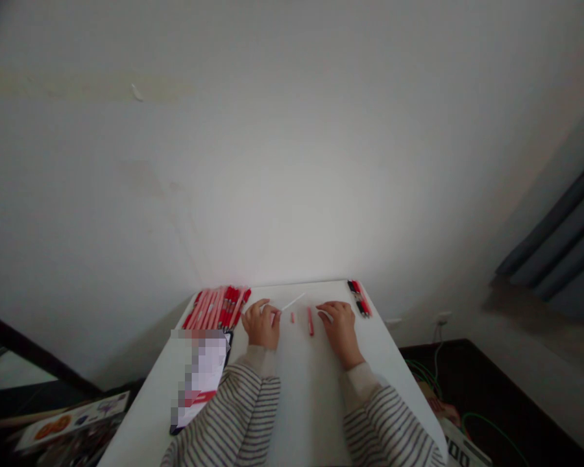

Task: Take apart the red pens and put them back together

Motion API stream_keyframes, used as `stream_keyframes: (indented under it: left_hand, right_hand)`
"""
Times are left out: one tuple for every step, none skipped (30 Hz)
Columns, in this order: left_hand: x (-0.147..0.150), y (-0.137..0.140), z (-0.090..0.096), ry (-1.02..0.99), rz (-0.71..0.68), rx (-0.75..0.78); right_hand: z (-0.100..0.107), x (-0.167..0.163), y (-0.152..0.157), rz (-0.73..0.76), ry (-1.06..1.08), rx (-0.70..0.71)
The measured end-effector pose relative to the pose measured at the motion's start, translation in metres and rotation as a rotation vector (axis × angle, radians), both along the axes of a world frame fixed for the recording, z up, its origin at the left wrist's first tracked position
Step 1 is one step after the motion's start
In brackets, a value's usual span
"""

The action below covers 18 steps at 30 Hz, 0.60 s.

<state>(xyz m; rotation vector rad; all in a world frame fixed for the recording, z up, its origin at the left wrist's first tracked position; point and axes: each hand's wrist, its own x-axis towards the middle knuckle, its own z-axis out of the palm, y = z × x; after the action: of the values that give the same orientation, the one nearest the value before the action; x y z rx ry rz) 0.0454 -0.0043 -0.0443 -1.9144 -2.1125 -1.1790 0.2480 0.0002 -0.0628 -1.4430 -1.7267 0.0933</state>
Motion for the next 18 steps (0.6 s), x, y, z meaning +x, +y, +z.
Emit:
stream_keyframes:
  left_hand:
    - [-0.0008,0.0009,-0.0016,0.005,0.014,0.018]
    - [-0.0015,0.0016,-0.0029,0.014,0.025,0.031]
    - [-0.002,0.002,-0.0037,0.027,0.033,0.04]
    - [-0.0021,0.002,-0.0042,0.044,0.036,0.043]
    - [-0.0019,0.0016,-0.0042,0.063,0.039,0.042]
    - [-0.0014,0.0009,-0.0039,0.081,0.041,0.035]
    - [-0.0005,0.0,-0.0033,0.099,0.044,0.023]
    - [0.0006,-0.0011,-0.0026,0.116,0.047,0.004]
    - [0.0018,-0.0022,-0.0019,0.132,0.049,-0.022]
    - [0.003,-0.0034,-0.0012,0.146,0.051,-0.052]
    - [0.0042,-0.0045,-0.0004,0.159,0.049,-0.088]
    - [0.0052,-0.0054,0.0002,0.169,0.045,-0.126]
    - [0.006,-0.0062,0.0009,0.175,0.039,-0.164]
    - [0.0066,-0.0068,0.0016,0.179,0.033,-0.202]
    - [0.007,-0.0073,0.0023,0.182,0.028,-0.238]
    - [0.0072,-0.0076,0.003,0.187,0.024,-0.27]
    - [0.0074,-0.0078,0.0038,0.193,0.022,-0.298]
    - [0.0074,-0.0079,0.0044,0.202,0.02,-0.322]
  right_hand:
    - [0.0,0.0,0.0001,-0.003,0.0,0.002]
    - [-0.0002,0.0001,0.0003,-0.007,-0.001,0.003]
    - [-0.0005,0.0001,0.0006,-0.012,-0.003,0.003]
    - [-0.0009,0.0001,0.0009,-0.017,-0.005,0.002]
    - [-0.0014,0.0002,0.0013,-0.022,-0.007,0.0]
    - [-0.0018,0.0002,0.0016,-0.025,-0.009,-0.002]
    - [-0.0022,0.0001,0.0019,-0.029,-0.009,-0.005]
    - [-0.0025,0.0,0.0021,-0.032,-0.008,-0.006]
    - [-0.0028,-0.0001,0.0022,-0.037,-0.007,-0.008]
    - [-0.003,-0.0003,0.0022,-0.041,-0.005,-0.01]
    - [-0.0031,-0.0005,0.0021,-0.045,-0.005,-0.013]
    - [-0.0032,-0.0007,0.002,-0.048,-0.004,-0.015]
    - [-0.0034,-0.0008,0.0018,-0.052,-0.004,-0.016]
    - [-0.0035,-0.0009,0.0017,-0.054,-0.005,-0.016]
    - [-0.0036,-0.0009,0.0015,-0.055,-0.006,-0.015]
    - [-0.0036,-0.0009,0.0014,-0.056,-0.008,-0.014]
    - [-0.0036,-0.0008,0.0014,-0.056,-0.011,-0.013]
    - [-0.0035,-0.0007,0.0013,-0.056,-0.014,-0.013]
